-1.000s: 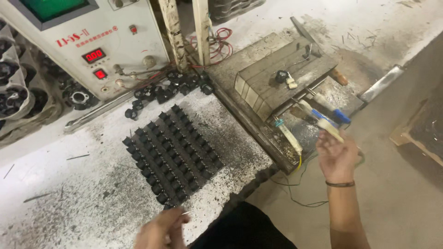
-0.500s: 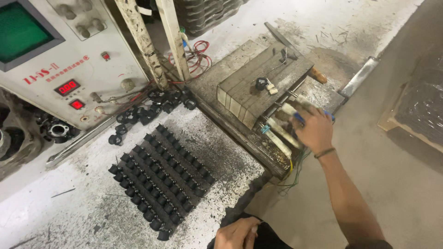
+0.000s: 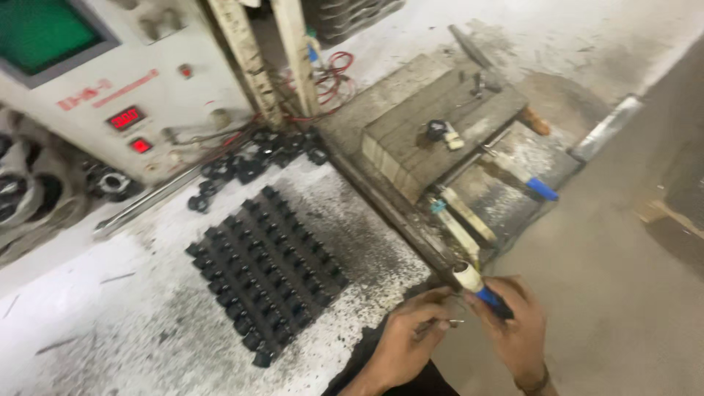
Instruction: The person solders small black electronic components arranged in a tray on a workbench, holding each component steady with one hand while applying a soldering iron with the other, working through the tray one component at a time. Smoke rises as the iron contacts each part, and the person occasionally reaches for new components from piles on the bench.
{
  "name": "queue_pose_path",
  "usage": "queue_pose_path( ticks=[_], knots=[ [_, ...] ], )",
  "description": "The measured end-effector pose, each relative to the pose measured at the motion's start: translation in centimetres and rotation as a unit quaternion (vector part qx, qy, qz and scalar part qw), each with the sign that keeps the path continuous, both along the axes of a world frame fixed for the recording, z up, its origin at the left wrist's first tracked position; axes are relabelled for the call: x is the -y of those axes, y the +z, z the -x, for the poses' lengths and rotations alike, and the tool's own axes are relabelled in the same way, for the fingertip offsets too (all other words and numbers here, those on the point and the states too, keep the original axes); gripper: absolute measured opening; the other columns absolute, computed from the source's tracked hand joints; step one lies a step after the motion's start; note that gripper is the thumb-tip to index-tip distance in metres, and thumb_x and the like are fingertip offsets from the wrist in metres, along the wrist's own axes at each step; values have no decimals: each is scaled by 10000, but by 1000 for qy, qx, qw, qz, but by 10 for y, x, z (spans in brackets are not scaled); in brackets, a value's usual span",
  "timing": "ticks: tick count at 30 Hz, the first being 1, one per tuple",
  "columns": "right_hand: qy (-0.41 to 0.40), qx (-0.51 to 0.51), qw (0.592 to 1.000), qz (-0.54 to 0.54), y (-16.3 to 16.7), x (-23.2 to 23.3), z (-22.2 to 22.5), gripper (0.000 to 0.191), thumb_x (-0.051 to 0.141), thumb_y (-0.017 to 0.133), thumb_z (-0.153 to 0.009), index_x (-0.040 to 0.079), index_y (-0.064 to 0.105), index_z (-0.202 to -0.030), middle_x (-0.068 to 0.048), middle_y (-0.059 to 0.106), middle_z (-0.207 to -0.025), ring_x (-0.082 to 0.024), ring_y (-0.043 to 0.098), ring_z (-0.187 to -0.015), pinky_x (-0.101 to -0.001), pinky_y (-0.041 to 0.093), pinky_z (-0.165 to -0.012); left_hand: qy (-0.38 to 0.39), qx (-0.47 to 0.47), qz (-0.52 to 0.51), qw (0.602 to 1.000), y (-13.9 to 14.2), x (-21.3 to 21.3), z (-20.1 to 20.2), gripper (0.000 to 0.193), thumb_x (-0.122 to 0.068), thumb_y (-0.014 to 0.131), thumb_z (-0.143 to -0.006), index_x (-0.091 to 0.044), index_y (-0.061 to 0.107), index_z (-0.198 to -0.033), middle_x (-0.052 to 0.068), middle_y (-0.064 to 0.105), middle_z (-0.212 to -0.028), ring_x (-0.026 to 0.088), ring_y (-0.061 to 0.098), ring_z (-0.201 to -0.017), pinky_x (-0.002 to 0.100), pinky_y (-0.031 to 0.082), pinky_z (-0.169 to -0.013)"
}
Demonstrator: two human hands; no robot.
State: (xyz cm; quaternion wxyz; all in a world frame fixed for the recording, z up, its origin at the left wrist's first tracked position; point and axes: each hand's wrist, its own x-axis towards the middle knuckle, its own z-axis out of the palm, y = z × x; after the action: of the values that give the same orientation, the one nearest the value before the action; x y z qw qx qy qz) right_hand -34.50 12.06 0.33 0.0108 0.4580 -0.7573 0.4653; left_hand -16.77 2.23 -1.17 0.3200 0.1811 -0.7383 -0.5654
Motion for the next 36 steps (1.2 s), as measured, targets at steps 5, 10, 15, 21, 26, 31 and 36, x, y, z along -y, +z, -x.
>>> queue_pose_path(
  ticks=[5, 10, 15, 21, 26, 31, 36],
  knots=[
    [152, -56, 983, 85, -36, 30, -64, 360, 52, 787, -751, 75, 670, -1090, -117, 648, -1186, -298, 676, -1047, -349, 549, -902, 145, -33, -87, 985, 12, 36, -7, 122, -58, 660, -977, -15, 726, -1070, 108, 737, -1056, 182, 695, -957, 292, 556, -817],
    [387, 366, 844, 63, -67, 57, -94, 768, 266, 817, -847, -62, 469, -1449, -151, 599, -1342, -259, 617, -1172, -373, 494, -998, 149, -98, -201, 963, 14, 64, -33, 158, -83, 627, -1038, 21, 714, -1120, 62, 698, -1073, 119, 654, -943, 258, 550, -795],
    [390, 520, 748, 134, -51, 156, -68, 983, 694, 594, -957, -91, 453, -1533, -178, 707, -1200, -250, 707, -1052, -389, 583, -921, 136, -98, -325, 931, 36, 70, -54, 165, -84, 619, -1025, -10, 733, -1119, 80, 755, -971, 101, 690, -816, 260, 576, -733],
    [447, 547, 707, 18, -13, 285, -47, 544, 302, 631, -1003, -60, 549, -1401, -185, 679, -1252, -301, 686, -1134, -417, 577, -927, 451, 20, 401, 797, 112, 165, -154, 222, 95, 563, -973, -57, 725, -989, 26, 758, -781, 67, 437, -486, 272, 280, -407],
    [379, 601, 700, 76, -49, 303, -63, 309, 146, 651, -1026, -50, 639, -1264, -163, 718, -1142, -254, 699, -988, -378, 577, -829, 461, 124, 437, 762, 106, 252, -153, 165, 35, 618, -927, -44, 686, -1055, 96, 692, -945, 351, 675, -828, 464, 549, -707],
    [331, 540, 771, 64, -64, 302, -68, 235, 54, 698, -955, -66, 696, -1157, -159, 735, -1047, -207, 709, -871, -341, 600, -779, 439, 245, 280, 818, 16, 271, -131, 125, -60, 687, -852, -107, 770, -933, 141, 684, -921, 378, 691, -726, 475, 572, -637],
    [333, 505, 794, 51, -59, 299, -75, 235, 58, 714, -945, -81, 718, -1135, -153, 731, -1016, -199, 713, -813, -324, 591, -748, 433, 291, 212, 826, -27, 268, -135, 141, -104, 709, -843, -129, 815, -932, 118, 707, -880, 359, 701, -713, 466, 571, -645]
  ],
)
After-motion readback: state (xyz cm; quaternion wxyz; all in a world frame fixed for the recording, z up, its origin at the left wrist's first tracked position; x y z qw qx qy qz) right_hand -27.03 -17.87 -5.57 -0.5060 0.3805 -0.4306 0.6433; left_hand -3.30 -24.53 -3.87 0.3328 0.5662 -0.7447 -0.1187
